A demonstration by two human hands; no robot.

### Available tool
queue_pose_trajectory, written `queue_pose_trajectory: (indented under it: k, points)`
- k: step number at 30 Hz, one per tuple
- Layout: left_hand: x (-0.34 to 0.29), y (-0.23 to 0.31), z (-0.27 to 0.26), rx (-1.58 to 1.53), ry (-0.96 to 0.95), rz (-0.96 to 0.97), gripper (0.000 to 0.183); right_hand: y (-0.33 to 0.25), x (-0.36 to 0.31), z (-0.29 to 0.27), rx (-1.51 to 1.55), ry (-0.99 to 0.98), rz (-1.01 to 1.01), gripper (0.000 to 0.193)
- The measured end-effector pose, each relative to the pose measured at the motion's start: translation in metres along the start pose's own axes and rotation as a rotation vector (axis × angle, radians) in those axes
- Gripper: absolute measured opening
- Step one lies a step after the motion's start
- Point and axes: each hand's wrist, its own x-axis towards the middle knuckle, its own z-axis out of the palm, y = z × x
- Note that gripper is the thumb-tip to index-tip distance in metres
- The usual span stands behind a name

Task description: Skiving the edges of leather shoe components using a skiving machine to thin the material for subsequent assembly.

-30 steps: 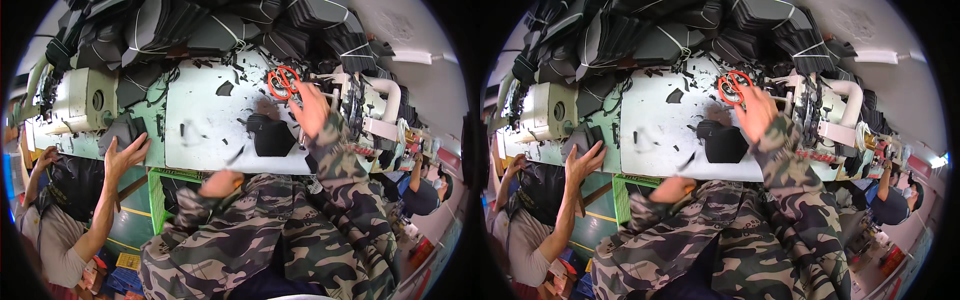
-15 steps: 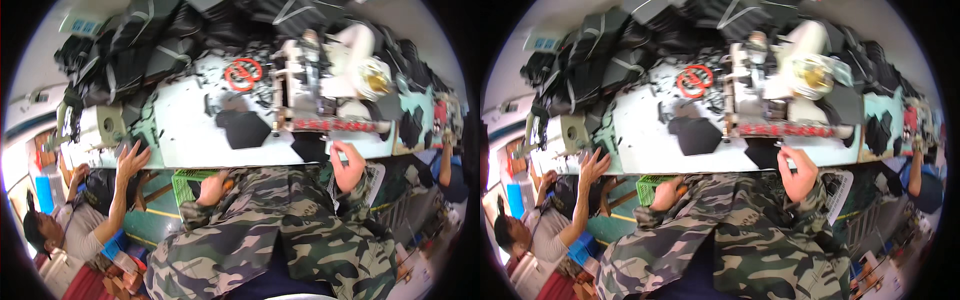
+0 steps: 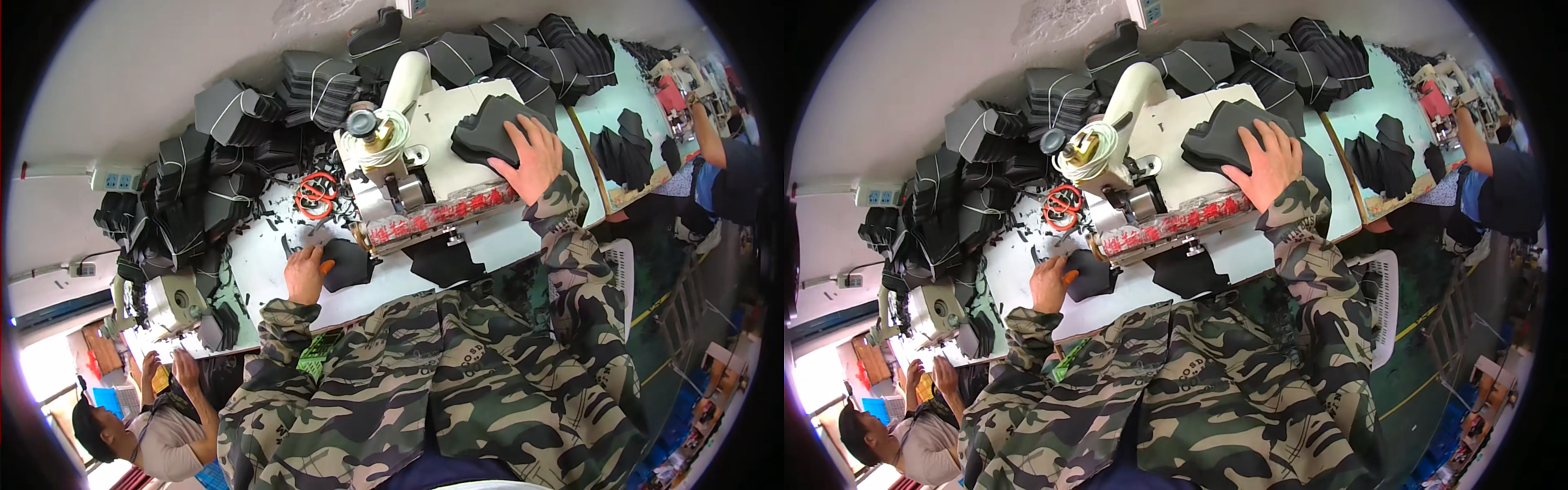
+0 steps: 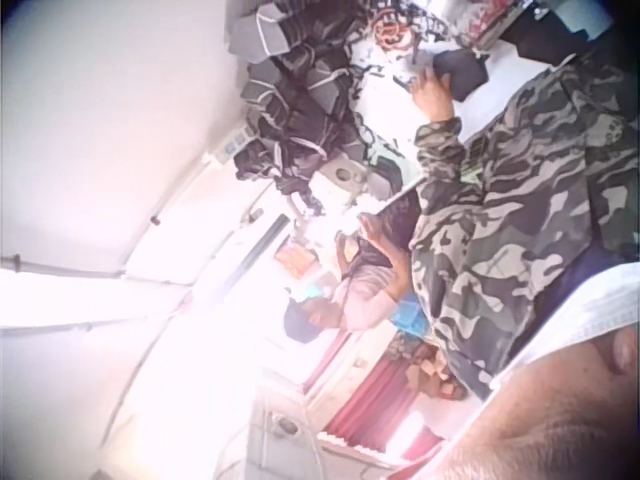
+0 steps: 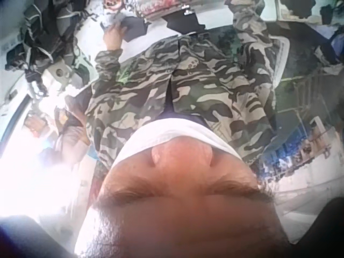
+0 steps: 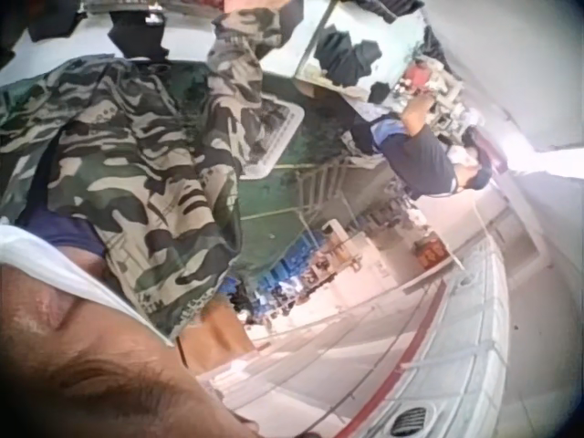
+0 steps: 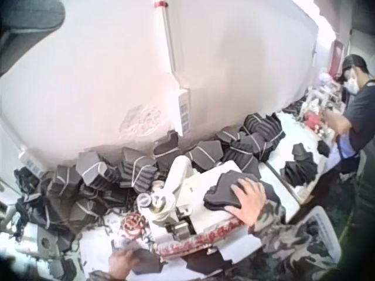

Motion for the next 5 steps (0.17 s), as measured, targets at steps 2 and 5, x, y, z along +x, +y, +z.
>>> queue_pose_trajectory:
  k: [2,5]
  points:
    - [0.001,0.003,-0.006,0.042,0.001,0.010,0.035,-0.011,-0.001,-0.013,-0.024,0.046,0.000,0.056]
    - [0.013,0.003,-0.009,0.069,0.120,0.208,0.023,-0.037,-0.026,-0.033,0.549,0.033,-0.040,0.043]
